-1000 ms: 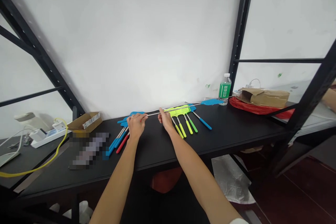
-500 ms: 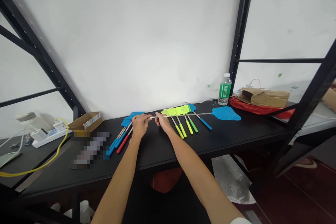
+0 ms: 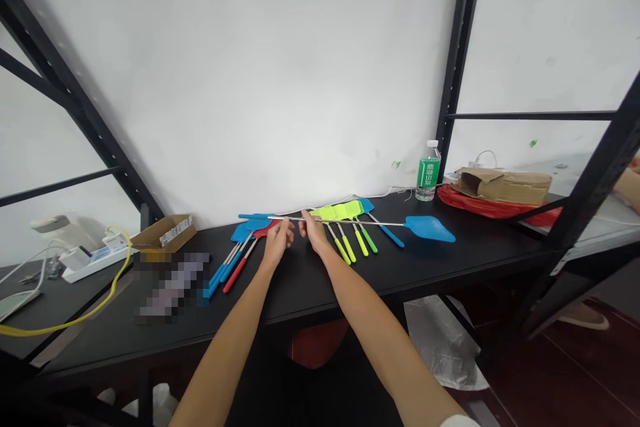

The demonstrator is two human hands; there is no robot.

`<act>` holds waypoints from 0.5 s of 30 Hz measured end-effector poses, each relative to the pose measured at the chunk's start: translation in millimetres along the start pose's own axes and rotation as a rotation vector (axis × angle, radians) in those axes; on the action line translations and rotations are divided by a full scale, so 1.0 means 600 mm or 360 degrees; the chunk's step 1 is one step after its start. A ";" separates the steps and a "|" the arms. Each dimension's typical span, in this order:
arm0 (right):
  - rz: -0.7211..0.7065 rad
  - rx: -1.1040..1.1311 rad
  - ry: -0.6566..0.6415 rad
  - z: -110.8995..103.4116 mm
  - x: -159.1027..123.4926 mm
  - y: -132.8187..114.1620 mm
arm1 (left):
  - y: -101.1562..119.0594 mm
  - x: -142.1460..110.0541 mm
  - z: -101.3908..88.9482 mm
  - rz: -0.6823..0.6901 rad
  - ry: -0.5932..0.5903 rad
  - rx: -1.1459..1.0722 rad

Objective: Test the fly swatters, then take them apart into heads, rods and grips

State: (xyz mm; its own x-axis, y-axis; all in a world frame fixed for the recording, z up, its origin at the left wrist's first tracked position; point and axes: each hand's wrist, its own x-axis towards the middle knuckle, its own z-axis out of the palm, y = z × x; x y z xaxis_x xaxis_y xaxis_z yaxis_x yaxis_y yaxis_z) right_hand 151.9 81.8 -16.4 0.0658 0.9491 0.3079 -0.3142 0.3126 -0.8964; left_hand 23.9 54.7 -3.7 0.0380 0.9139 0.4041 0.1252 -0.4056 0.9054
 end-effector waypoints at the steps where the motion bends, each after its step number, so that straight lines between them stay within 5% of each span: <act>1: -0.0027 -0.0058 -0.0038 0.000 -0.001 0.001 | -0.004 0.002 0.001 -0.0095 0.0039 -0.0140; 6: -0.0072 -0.0281 -0.0202 0.006 -0.011 0.000 | -0.014 0.013 -0.007 -0.0233 0.0274 -0.0492; 15: -0.0003 -0.0220 -0.0338 0.033 -0.019 -0.007 | -0.018 0.032 -0.024 -0.0146 0.0790 -0.0539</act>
State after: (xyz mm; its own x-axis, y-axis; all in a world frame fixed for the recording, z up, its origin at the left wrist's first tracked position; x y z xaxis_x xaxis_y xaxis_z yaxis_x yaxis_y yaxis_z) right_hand 133.4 69.0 -9.8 -0.1387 0.9238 0.3568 -0.1810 0.3306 -0.9262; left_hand 9.3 76.3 -3.7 -0.4351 0.8617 0.2612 -0.2193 -0.3827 0.8975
